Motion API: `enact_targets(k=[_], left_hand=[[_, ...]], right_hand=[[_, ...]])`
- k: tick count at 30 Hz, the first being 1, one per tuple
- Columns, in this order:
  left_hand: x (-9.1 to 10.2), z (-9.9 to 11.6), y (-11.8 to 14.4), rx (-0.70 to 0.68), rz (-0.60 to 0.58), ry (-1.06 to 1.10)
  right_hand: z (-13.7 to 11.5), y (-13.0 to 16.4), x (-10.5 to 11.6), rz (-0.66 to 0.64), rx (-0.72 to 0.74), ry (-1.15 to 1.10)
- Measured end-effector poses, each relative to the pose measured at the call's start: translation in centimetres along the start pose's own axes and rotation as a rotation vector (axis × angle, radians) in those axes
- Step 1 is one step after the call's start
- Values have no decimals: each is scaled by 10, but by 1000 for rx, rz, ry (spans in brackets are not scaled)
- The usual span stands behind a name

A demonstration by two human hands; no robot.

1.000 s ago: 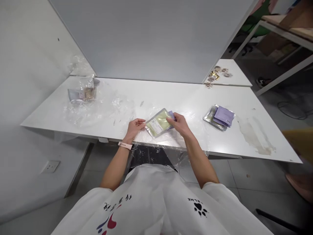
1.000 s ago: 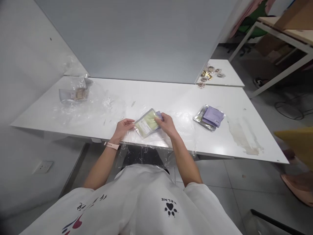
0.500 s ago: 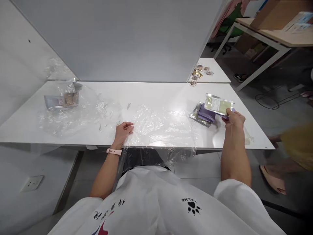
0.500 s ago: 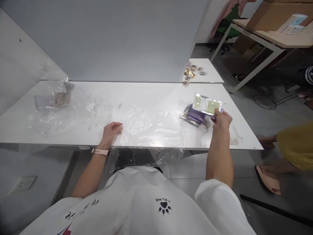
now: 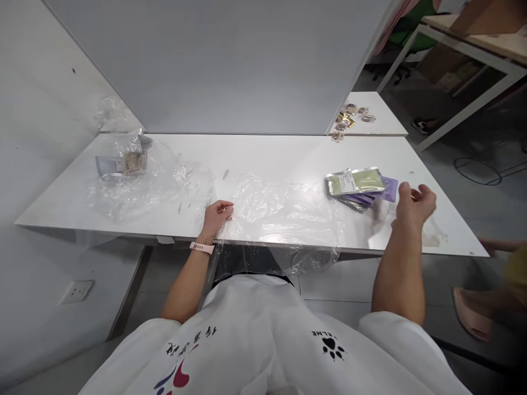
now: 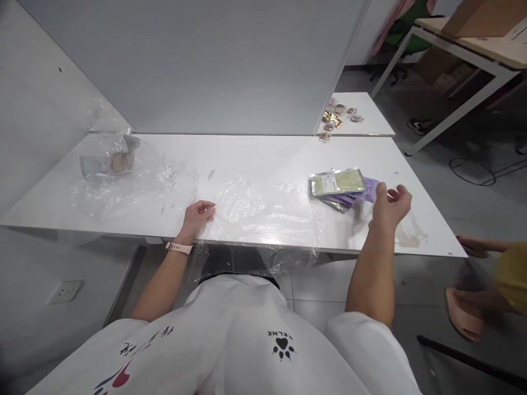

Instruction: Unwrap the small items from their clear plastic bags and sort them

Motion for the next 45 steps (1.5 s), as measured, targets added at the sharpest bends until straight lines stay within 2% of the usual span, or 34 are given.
enact_targets(k=[2, 3, 4, 5, 6, 7, 9, 11, 12, 14, 15, 17, 19, 21, 22, 24, 25, 26, 27, 28, 30, 33, 34, 36, 38, 41, 43, 45], left_hand=[[1, 0, -1, -5, -3, 4], [1, -1, -2, -6, -2, 7], [1, 0, -2, -3, -2, 11], [0, 0, -2, 3, -5, 17], [-2, 1, -1, 13, -13, 22], [-5, 2, 2, 25, -28, 27], [-17, 5, 15, 45, -92, 36], [-33, 10, 36, 12, -238, 42], [-42, 14, 48, -23, -333, 36], [-56, 22, 74, -116, -497, -2], [-60, 27, 84, -164, -538, -28], [-58, 38, 96, -249, -524, -81], [-41, 53, 94, -365, -430, -146], [-9, 71, 79, -536, -223, -250], [12, 81, 67, -642, -55, -307], [62, 100, 41, -848, 399, -416], [88, 107, 27, -919, 664, -449], [111, 111, 13, -934, 856, -489], [132, 111, -2, -913, 984, -520], [148, 109, -17, -833, 1028, -559], [168, 92, -45, -565, 865, -675], [175, 53, -69, -165, 522, -750], [176, 43, -72, -86, 465, -758], [179, 36, -74, -43, 438, -776], [182, 46, -71, -114, 477, -828], [172, 82, -57, -416, 610, -968], [146, 105, -47, -611, 670, -1025], [98, 118, -38, -751, 597, -997]], right_hand=[[-11, 36, 12, 38, 0, -30], [-18, 60, 16, -15, -5, -56], [-27, 86, 15, -169, -5, -52], [-37, 114, 11, -407, 20, -28], [-47, 141, 6, -588, 54, 19], [-57, 165, 1, -664, 116, 73], [-76, 202, -14, -696, 176, 48], [-96, 226, -33, -727, 181, -33], [-106, 235, -43, -790, 146, -110], [-129, 251, -58, -1014, 32, -327], [-141, 258, -63, -1143, -40, -460], [-167, 269, -65, -1361, -145, -685], [-187, 274, -60, -1440, -119, -777], [-199, 271, -54, -1416, -22, -786], [-201, 269, -51, -1380, 18, -764], [-194, 262, -48, -1285, 35, -677], [-186, 258, -48, -1228, 9, -622], [-177, 255, -47, -1163, -32, -567], [-166, 251, -47, -1093, -74, -513], [-154, 248, -46, -1014, -109, -462], [-132, 239, -41, -834, -142, -372], [-101, 220, -25, -501, -104, -245], [-91, 211, -18, -381, -76, -193], [-70, 191, -4, -161, -22, -85], [-47, 170, 9, -14, -9, -11], [-13, 139, 20, 71, -92, 13], [4, 121, 22, 78, -131, 12], [15, 102, 20, 60, -117, 18]])
Point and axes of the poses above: each hand's wrist, its own y-axis away from the middle knuckle, its own x-axis out of the back of the hand, z = x × y, the point moved 2 cm from there along -y, towards the middle knuckle
